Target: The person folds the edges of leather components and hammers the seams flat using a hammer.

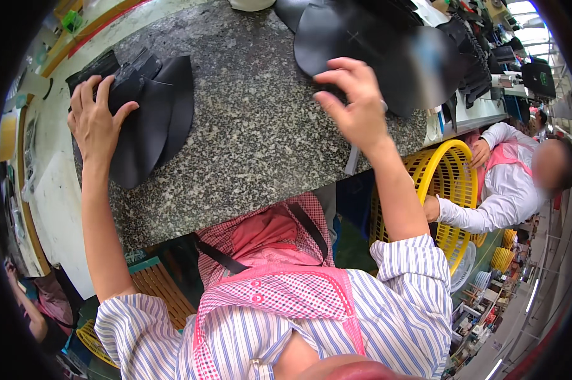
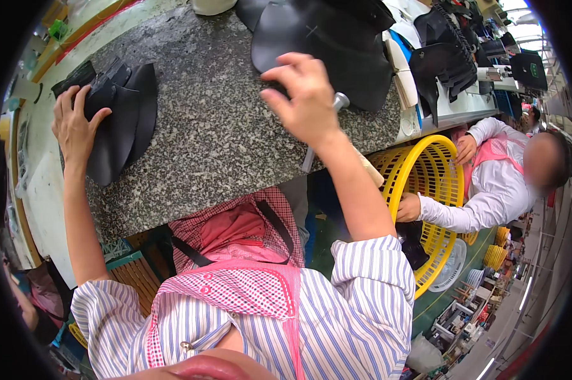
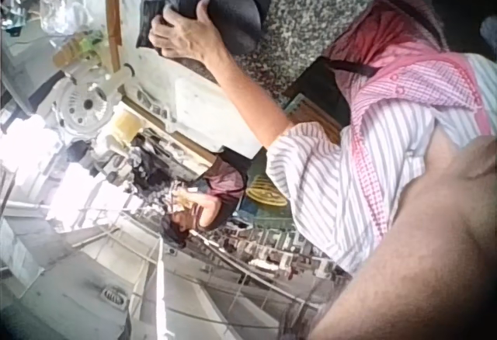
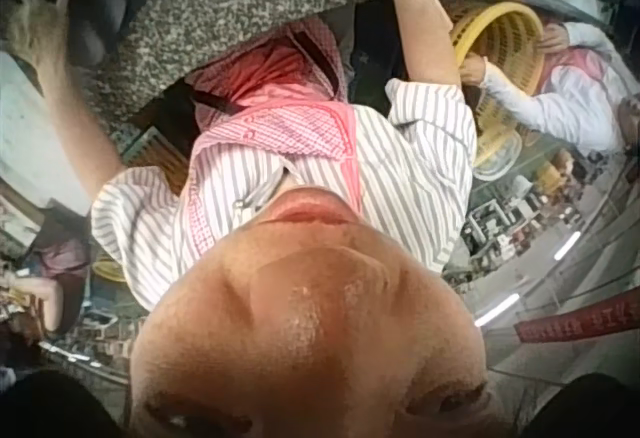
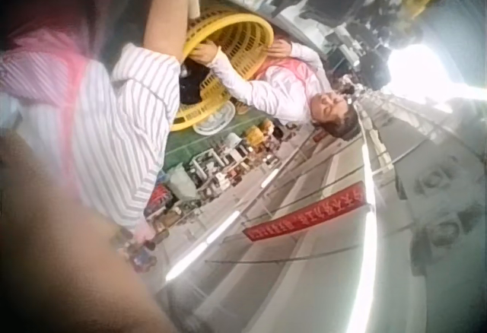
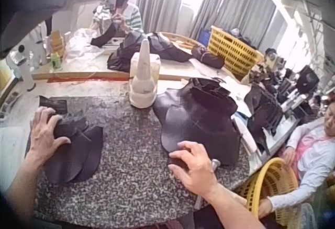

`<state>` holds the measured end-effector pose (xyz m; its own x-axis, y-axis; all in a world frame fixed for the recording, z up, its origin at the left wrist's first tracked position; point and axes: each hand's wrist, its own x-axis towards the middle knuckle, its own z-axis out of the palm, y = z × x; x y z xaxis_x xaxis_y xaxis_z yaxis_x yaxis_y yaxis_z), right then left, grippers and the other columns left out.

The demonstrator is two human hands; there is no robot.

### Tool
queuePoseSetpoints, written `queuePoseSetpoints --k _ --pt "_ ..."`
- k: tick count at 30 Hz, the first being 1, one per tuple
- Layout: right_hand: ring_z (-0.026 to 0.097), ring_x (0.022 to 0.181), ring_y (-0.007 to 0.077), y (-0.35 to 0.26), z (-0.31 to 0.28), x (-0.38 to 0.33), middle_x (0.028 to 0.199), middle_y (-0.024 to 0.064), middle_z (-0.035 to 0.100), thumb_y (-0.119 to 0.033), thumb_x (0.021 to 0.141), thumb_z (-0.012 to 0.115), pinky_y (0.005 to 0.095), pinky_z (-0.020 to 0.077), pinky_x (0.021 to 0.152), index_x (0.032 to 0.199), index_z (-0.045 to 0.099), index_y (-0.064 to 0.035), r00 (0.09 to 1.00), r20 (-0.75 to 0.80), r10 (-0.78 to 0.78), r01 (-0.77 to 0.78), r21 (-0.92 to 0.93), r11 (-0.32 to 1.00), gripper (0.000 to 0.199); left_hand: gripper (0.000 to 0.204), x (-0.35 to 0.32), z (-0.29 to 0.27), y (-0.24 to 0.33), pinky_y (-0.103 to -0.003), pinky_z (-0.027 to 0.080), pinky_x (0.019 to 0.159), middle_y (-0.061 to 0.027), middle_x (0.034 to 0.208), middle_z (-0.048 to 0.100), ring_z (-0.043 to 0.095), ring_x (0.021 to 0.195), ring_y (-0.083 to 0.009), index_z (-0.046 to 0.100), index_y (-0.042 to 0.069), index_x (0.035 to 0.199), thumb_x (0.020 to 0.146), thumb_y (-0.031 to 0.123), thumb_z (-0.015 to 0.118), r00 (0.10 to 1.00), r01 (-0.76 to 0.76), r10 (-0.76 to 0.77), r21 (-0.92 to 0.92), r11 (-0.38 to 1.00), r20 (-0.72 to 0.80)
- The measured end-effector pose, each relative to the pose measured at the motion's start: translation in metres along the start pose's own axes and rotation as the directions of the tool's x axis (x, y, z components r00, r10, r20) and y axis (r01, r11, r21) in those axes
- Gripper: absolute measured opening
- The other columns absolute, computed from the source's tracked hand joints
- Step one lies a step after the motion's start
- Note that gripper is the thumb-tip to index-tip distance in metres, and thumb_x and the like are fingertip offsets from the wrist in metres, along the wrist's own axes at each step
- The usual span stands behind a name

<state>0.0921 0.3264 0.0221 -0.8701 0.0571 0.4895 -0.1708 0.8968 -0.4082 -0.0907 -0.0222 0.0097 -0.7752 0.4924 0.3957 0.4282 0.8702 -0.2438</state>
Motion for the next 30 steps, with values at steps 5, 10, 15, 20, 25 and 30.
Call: queuePoseSetpoints --k 5,10,15,20,25,30 --pt "0.05 0.098 0.0301 -0.046 0.045 0.02 0.105 0.0103 0.055 -0.016 0.071 0.071 0.0381 0.043 0.084 0.098 0.062 -0.009 0.979 0.176 -0.101 0.064 0.202 0.977 0.03 0.043 -0.007 -0.021 0.012 -0.042 0.029 0.094 0.0014 0.113 0.055 0.047 0.115 -0.0223 0.054 0.015 0.098 0.061 0.019 0.076 0.964 -0.168 0.106 -0.246 0.955 -0.245" --pt "0.05 0.105 0.0283 -0.071 0.082 0.053 0.113 0.0109 0.055 -0.025 0.081 0.062 0.0367 0.0408 0.089 0.114 0.055 -0.0061 0.969 0.235 -0.079 -0.072 0.574 0.815 0.039 0.049 -0.025 -0.045 0.03 -0.043 0.023 0.097 0.0039 0.104 0.057 0.049 0.111 -0.0184 0.055 0.016 0.102 0.057 0.013 0.075 0.834 -0.417 0.222 -0.313 0.854 -0.505" --pt "0.049 0.109 0.0246 -0.08 0.15 0.089 0.118 0.0059 0.054 -0.029 0.082 0.06 0.0381 0.0389 0.092 0.115 0.058 -0.013 0.971 0.171 -0.168 0.058 0.513 0.856 0.037 0.065 -0.018 -0.023 0.02 -0.039 0.037 0.091 -0.0083 0.104 0.056 0.048 0.109 -0.0246 0.054 0.009 0.111 0.05 0.007 0.075 0.917 -0.355 0.086 -0.703 0.616 -0.389" --pt "0.047 0.109 0.0195 -0.088 0.176 0.074 0.12 -0.0012 0.054 -0.032 0.079 0.062 0.0408 0.039 0.088 0.113 0.061 -0.023 0.953 0.065 -0.297 0.303 -0.109 0.947 0.035 0.04 -0.039 -0.084 -0.016 -0.034 0.051 0.083 -0.0117 0.1 0.059 0.061 0.092 -0.0204 0.05 0.0 0.109 0.072 -0.001 0.067 0.755 -0.257 -0.49 -0.884 0.391 -0.436" --pt "0.047 0.113 0.0336 -0.079 0.137 0.079 0.118 0.0184 0.054 -0.018 0.079 0.063 0.0373 0.0377 0.096 0.111 0.058 -0.0031 0.965 0.171 -0.197 0.101 0.451 0.887 0.036 0.063 -0.063 -0.147 0.063 -0.032 0.046 0.076 -0.0106 0.101 0.059 0.059 0.086 -0.0199 0.05 0.002 0.118 0.059 0.017 0.067 0.895 0.06 0.432 -0.988 0.139 0.115" --pt "0.056 0.097 0.0275 -0.063 0.02 0.01 0.101 0.0073 0.064 -0.014 0.075 0.066 0.0343 0.0408 0.087 0.1 0.065 -0.0083 0.981 0.009 -0.196 0.186 0.273 0.944 0.026 0.091 -0.097 -0.079 0.139 -0.038 0.044 0.081 -0.0163 0.098 0.049 0.051 0.093 -0.0314 0.033 0.008 0.135 0.054 0.014 0.076 0.9 -0.071 0.413 -0.886 0.459 0.142"
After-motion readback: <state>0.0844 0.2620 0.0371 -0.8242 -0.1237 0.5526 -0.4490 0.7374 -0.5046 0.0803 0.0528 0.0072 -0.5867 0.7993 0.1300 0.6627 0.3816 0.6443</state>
